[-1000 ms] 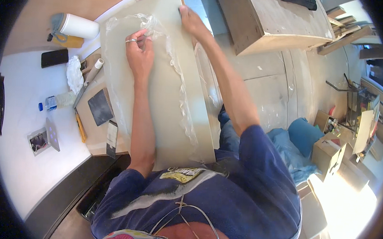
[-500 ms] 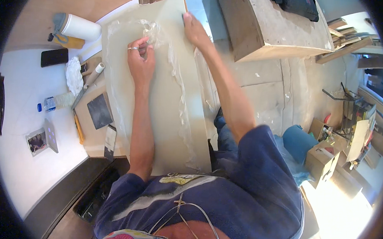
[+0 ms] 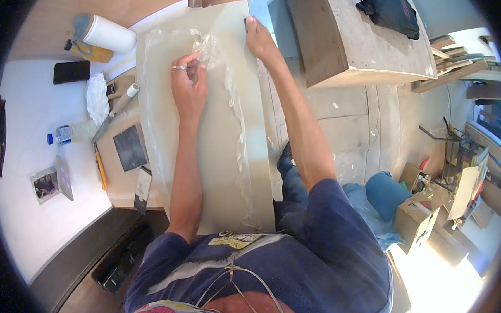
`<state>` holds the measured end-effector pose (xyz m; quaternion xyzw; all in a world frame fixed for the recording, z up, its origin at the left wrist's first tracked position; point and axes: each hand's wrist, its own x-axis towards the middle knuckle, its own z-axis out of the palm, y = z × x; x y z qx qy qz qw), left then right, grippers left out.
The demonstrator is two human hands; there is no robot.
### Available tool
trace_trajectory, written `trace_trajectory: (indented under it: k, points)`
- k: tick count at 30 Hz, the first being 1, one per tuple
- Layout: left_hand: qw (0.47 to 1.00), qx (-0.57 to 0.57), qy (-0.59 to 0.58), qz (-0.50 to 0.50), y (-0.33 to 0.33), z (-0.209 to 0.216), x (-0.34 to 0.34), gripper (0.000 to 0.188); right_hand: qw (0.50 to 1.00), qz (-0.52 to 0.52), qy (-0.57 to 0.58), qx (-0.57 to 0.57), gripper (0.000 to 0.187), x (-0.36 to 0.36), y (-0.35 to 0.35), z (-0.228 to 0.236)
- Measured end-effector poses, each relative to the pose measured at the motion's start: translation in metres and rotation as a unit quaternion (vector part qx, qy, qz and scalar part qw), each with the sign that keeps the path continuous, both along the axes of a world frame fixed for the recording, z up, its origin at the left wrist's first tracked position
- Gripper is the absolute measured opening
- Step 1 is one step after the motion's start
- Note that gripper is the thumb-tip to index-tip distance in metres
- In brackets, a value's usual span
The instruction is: The person sands the surface and edges of a beige panel using a sanding block and then uses a file along the edges.
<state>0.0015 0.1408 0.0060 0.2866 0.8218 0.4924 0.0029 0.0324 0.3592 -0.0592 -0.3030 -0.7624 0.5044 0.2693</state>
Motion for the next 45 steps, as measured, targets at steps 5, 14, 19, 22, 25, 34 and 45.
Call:
trace_trajectory:
  k: [5,14,19,22,25,34,45]
  points:
    - [0.999,0.022,0.001,-0.024,0.018,0.005,0.007,0.028,0.997,0.029,-0.06,-0.04,0.068,-0.029,0.062,0.032]
    - [0.999,0.027,0.021,0.024,-0.01,0.013,0.001,0.03,0.995,0.091,-0.04,-0.025,0.058,-0.072,0.04,0.014]
    - [0.997,0.032,-0.029,-0.06,0.046,-0.001,0.013,0.029,0.987,-0.147,0.056,-0.042,0.057,-0.02,0.169,-0.067]
    - [0.999,0.011,-0.012,0.032,-0.015,0.003,0.001,0.027,0.977,-0.015,0.119,-0.178,0.054,0.006,0.05,-0.003]
    - [0.998,0.052,-0.006,-0.023,0.002,0.012,0.007,0.025,0.963,-0.038,0.232,-0.129,0.042,0.084,-0.015,0.054]
    - [0.908,0.239,-0.288,-0.187,0.002,0.0,0.007,0.025,0.95,0.077,0.2,-0.226,0.05,0.096,-0.094,0.088]
    - [0.947,0.126,-0.203,-0.213,0.008,0.013,0.022,0.025,0.962,-0.014,0.27,0.027,0.04,0.118,-0.086,0.092]
